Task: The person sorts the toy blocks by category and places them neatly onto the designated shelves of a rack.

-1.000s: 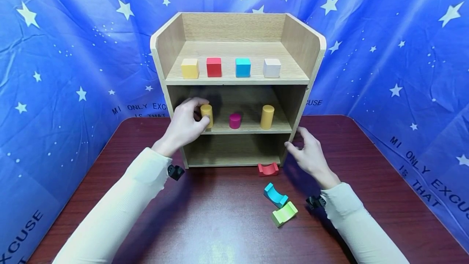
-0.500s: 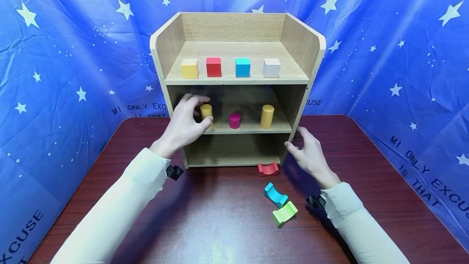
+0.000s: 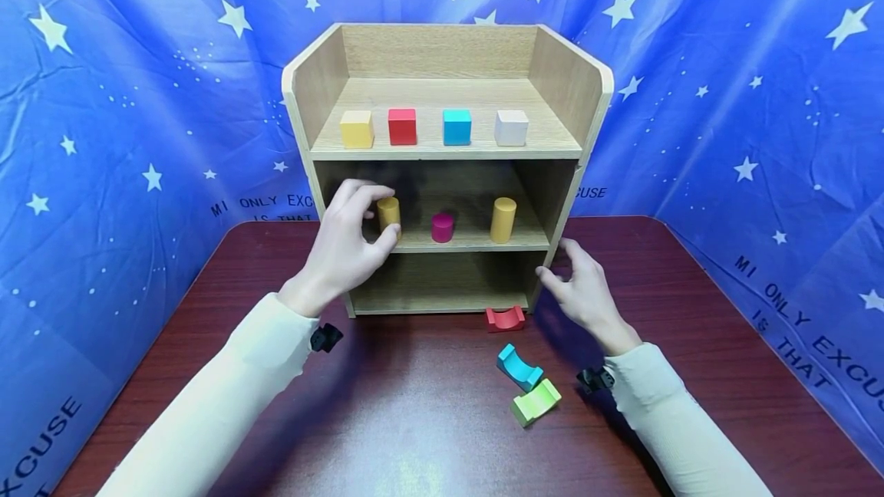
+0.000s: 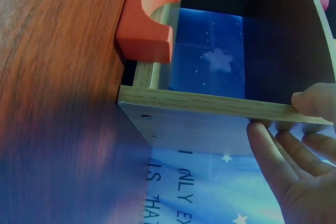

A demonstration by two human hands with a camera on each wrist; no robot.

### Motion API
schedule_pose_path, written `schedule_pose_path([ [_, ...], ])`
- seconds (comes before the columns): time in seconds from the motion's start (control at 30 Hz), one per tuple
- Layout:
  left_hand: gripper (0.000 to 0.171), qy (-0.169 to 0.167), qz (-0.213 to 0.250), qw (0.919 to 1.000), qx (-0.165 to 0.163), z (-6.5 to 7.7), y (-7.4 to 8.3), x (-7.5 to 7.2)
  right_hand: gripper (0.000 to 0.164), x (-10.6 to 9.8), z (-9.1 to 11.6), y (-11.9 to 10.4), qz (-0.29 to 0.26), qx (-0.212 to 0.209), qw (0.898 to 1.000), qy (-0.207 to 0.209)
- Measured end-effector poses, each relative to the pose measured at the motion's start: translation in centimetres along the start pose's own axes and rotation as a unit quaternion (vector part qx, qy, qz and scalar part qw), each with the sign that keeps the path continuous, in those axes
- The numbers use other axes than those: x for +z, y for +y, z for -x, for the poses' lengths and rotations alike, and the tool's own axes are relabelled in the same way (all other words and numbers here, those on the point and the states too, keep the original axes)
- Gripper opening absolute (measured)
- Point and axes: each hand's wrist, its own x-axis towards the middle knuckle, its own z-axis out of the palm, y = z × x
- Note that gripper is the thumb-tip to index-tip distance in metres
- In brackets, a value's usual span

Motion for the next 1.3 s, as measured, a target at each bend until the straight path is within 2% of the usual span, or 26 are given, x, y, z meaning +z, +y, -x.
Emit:
schedule_pose_path([
  [0.23, 0.035, 0.003, 0.013, 0.9984, 0.054, 0.8, 0.7, 0.1, 0.039, 0.0, 0.1, -0.1, -0.001, 0.006, 1.000, -0.004],
  [0.37, 0.035, -0.003, 0.033, 0.9966, 0.075, 1.3, 1.3, 0.5, 0.038, -0.2, 0.1, 0.0, -0.001, 0.006, 1.000, -0.004],
  [0.6, 0.034, -0.033, 0.051, 0.9949, 0.080, 2.4, 2.3, 1.9, 0.039, -0.4, 0.1, 0.1, 0.016, -0.003, 1.000, 0.003],
  [0.9, 0.033, -0.083, 0.051, 0.9920, 0.079, 4.0, 3.2, 3.8, 0.039, -0.1, 0.1, 0.1, 0.000, 0.002, 1.000, -0.001],
  [1.3, 0.031, -0.161, 0.058, 0.9824, 0.074, 5.9, 4.3, 6.7, 0.039, -0.1, 0.0, 0.0, -0.004, 0.006, 1.000, -0.003],
])
